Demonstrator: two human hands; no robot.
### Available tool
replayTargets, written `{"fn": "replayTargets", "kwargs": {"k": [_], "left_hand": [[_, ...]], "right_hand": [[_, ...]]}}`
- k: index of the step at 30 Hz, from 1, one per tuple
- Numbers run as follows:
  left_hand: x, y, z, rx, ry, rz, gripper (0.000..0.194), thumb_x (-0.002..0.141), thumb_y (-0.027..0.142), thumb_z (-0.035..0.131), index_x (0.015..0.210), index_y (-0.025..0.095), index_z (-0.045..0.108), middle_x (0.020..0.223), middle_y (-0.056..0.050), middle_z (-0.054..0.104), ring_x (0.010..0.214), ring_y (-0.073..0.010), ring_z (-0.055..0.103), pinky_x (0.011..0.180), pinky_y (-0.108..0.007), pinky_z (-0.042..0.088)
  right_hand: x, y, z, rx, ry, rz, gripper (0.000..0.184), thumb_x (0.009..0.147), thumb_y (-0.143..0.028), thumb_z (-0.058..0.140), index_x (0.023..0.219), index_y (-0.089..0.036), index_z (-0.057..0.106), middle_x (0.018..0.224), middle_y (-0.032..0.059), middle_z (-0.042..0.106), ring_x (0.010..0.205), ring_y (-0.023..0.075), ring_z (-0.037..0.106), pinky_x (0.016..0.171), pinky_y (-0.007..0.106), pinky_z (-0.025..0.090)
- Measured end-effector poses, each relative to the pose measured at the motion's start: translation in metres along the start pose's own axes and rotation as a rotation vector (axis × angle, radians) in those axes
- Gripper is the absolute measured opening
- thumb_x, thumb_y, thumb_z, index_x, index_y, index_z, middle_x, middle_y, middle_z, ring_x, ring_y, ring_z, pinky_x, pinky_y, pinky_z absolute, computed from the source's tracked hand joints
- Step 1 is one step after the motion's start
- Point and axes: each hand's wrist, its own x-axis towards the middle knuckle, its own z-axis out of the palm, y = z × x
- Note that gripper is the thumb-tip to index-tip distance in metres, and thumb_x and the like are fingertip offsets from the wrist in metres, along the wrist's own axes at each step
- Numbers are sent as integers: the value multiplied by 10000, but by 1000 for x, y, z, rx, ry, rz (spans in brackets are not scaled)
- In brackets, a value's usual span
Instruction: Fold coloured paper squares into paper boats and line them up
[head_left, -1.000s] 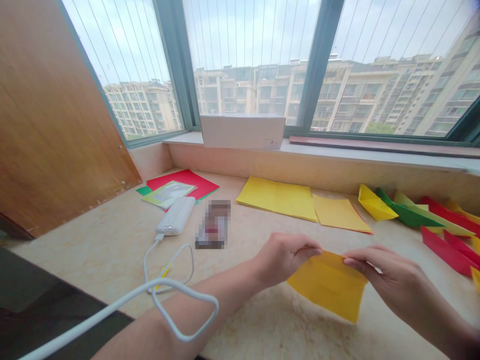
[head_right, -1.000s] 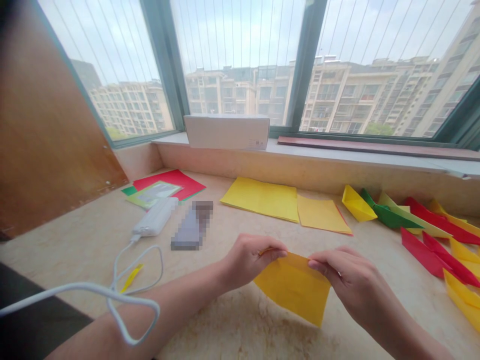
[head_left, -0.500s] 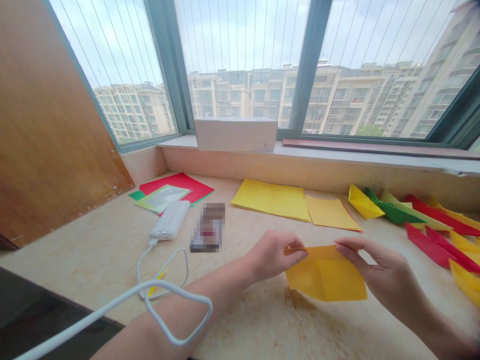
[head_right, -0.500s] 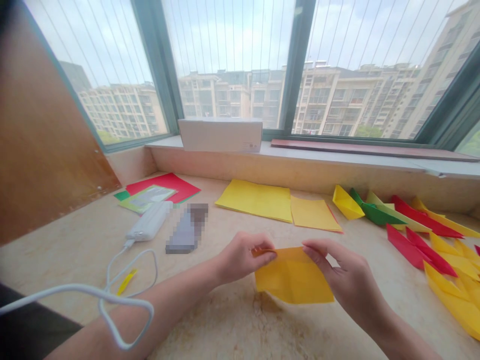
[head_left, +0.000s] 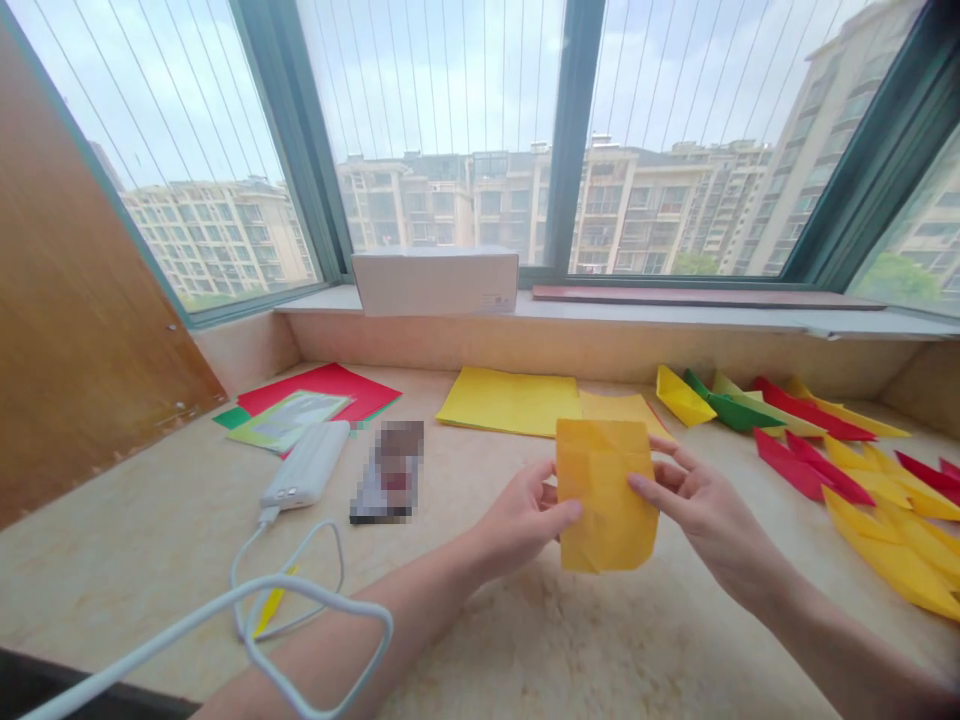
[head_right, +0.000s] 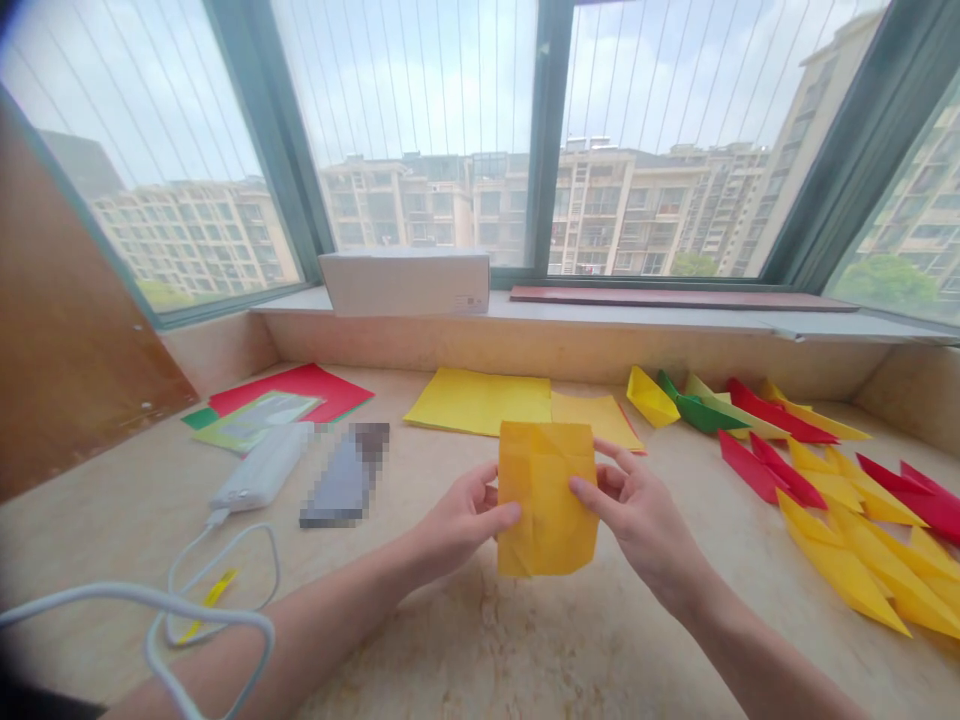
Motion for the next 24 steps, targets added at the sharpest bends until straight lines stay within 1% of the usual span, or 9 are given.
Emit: {"fn": "replayTargets", "kwargs": {"k": [3,5,8,11,14,16,18,21,24], "left_hand": [[-2,0,2,46,-59,-63,462,805,514,694,1062,131,679,938,-123,740,797,-232,711,619,-260,515],[-2,1,4,32,-11,-42,423,835,492,675,1047,127,705,952,-119,742,843,-233,707,712,-291,535],[1,2,7,-21,93,38,385,844,441,691,1080,137,703,1043,-119,738,935,-248,696,825,-328,537],[3,1,9,-40,213,67,401,861,453,671,1101,131,694,1051,-123,739,947,-257,696,809,-325,544],[4,-3,9,-51,271,1,450,864,485,657,1135,125,672,995,-123,747,893,-261,709,748,-326,552],[3,-5,10,-53,288,-53,471,867,506,645,1139,122,661,952,-119,749,849,-257,714,704,-318,549],[2,-6,12,-64,307,-76,484,869,526,634,1131,120,653,934,-114,746,832,-252,713,679,-306,540],[-1,-5,14,-119,265,-73,510,883,565,593,1135,125,642,979,-124,737,875,-256,707,706,-314,537],[-2,-4,15,-145,175,-30,529,874,589,593,1162,147,630,1065,-130,717,939,-261,691,783,-346,536]], "right_hand": [[-3,2,6,-15,-38,-26,460,775,-431,781,1160,-230,628,1069,104,753,938,277,724,840,420,587],[-7,3,12,-31,-99,-23,415,803,-410,758,1159,-233,635,1097,105,740,927,264,722,839,418,588],[-11,7,19,-5,-197,-1,481,824,-383,740,1258,-257,575,1149,98,716,954,259,715,838,421,593],[-11,14,20,-45,-156,-39,520,835,-372,724,1306,-249,542,1134,99,705,973,266,708,844,431,597],[-11,22,18,-312,-14,-226,371,892,-348,647,1247,-242,615,1085,93,688,988,262,685,874,434,586],[-12,25,18,-550,5,-384,322,943,-316,563,1251,-268,642,1102,92,653,1011,254,660,891,429,575],[-15,26,19,-725,-55,-476,378,978,-294,489,1341,-308,591,1198,99,599,1023,242,644,896,421,572],[-19,27,22,-843,-160,-499,469,996,-317,456,1463,-348,452,1406,107,469,1123,252,608,962,438,548],[-22,25,24,-904,-230,-484,538,986,-391,479,1511,-346,369,1551,104,319,1351,314,442,1096,516,431]]}}
